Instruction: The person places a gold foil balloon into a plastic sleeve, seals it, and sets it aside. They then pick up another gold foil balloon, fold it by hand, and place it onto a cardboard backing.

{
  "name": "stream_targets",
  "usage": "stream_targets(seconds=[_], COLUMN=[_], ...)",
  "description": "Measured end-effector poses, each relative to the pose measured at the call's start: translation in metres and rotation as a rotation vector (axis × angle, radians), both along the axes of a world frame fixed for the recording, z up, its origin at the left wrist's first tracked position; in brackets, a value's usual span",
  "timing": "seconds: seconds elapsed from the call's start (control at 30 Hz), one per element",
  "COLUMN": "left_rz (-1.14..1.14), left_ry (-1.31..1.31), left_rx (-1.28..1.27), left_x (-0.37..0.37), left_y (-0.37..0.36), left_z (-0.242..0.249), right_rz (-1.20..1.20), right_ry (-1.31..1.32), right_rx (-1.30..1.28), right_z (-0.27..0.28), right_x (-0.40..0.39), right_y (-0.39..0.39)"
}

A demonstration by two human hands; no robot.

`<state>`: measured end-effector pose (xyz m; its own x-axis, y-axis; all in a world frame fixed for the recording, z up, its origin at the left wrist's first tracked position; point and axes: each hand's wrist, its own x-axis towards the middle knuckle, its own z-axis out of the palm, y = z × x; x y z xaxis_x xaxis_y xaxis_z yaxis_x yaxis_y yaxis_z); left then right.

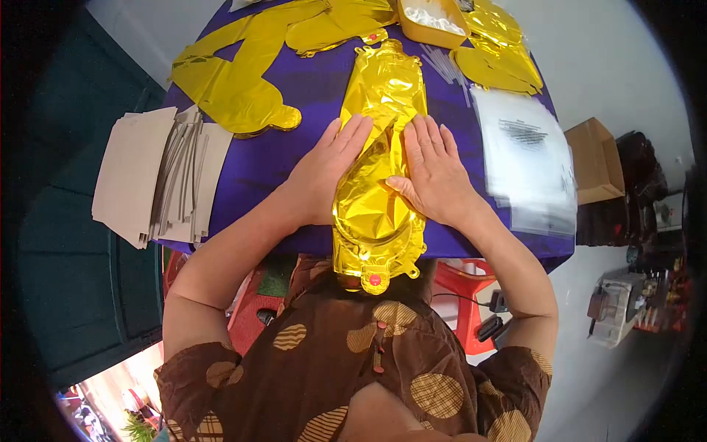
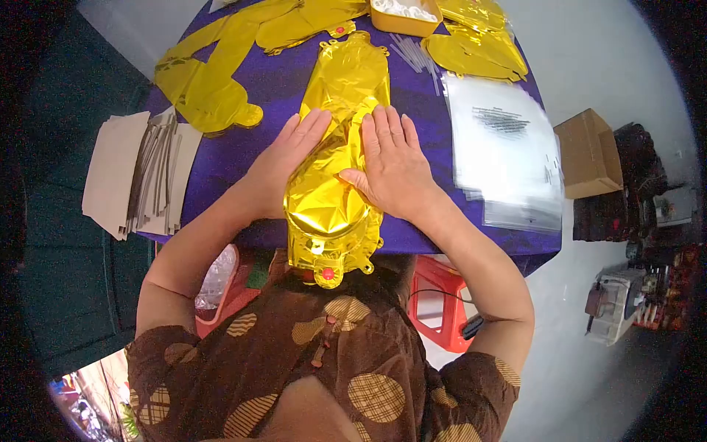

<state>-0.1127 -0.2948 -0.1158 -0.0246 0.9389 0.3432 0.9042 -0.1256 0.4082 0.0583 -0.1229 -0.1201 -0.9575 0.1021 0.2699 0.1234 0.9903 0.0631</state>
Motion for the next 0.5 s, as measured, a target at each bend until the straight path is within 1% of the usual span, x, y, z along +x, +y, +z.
stream_targets(seconds=[0.13,0.23,0.33,0.43,0.5], left_rz=[-0.001,-0.012,-0.035,-0.046,-0.063], left_ry=[-0.060,-0.054,0.184,0.273,0.227], left_rx=[-0.021,-0.028,-0.061,-0.061,-0.135], left_x=[0.000,0.000,0.001,-0.001,-0.002], left_y=[-0.001,0.000,0.002,0.000,0.000], left_z=[0.001,0.000,0.006,0.004,0.010], right_rz=[0.003,-0.002,-0.013,-0.016,-0.021], right_ry=[0.022,0.013,-0.015,-0.016,-0.021], right_rx=[-0.014,-0.040,-0.040,-0.045,-0.048], right_z=[0.000,0.005,0.007,0.005,0.004], right_x=[0.000,0.000,-0.002,-0.001,-0.001], right_y=[-0.003,-0.006,-0.008,-0.007,-0.007])
